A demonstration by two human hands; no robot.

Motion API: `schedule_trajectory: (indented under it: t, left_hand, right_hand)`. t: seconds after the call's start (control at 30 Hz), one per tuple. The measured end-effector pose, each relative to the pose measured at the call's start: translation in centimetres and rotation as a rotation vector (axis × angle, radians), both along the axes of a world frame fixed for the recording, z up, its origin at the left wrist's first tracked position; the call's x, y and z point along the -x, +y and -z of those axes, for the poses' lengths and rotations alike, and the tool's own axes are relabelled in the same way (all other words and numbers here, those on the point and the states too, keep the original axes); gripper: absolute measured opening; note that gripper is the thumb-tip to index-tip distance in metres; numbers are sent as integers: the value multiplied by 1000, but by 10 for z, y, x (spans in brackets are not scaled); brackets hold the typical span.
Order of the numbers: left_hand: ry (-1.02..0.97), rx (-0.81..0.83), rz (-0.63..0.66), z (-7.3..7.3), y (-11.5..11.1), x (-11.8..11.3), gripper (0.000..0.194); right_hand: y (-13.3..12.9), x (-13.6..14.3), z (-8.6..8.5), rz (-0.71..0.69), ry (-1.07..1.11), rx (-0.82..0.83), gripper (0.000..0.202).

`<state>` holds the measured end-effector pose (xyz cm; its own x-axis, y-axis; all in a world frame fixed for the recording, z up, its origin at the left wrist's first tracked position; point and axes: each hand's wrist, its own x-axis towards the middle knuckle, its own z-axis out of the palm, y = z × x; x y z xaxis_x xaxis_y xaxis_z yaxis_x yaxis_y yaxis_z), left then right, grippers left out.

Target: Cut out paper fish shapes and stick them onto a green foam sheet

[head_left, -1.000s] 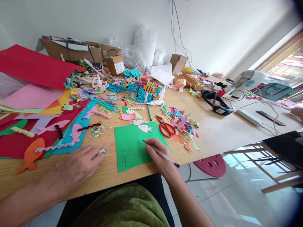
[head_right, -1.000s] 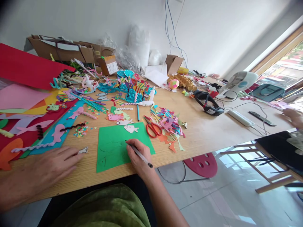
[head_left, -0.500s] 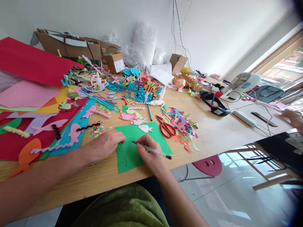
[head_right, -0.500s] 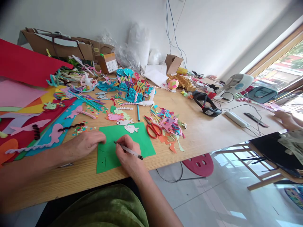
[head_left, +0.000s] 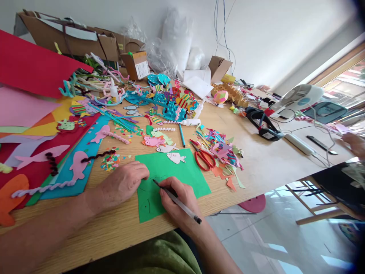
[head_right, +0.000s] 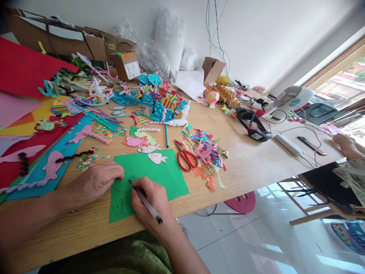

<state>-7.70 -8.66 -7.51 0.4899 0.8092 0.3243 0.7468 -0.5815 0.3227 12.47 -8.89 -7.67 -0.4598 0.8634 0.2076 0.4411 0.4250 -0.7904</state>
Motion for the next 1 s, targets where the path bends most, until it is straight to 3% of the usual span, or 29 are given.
schedule_trajectory:
  t: [1.0]
  left_hand:
    - [23, -19, 12, 0, -2, -2, 35]
  right_hand:
    - [1, -1, 9, -38, -60, -52, 12]
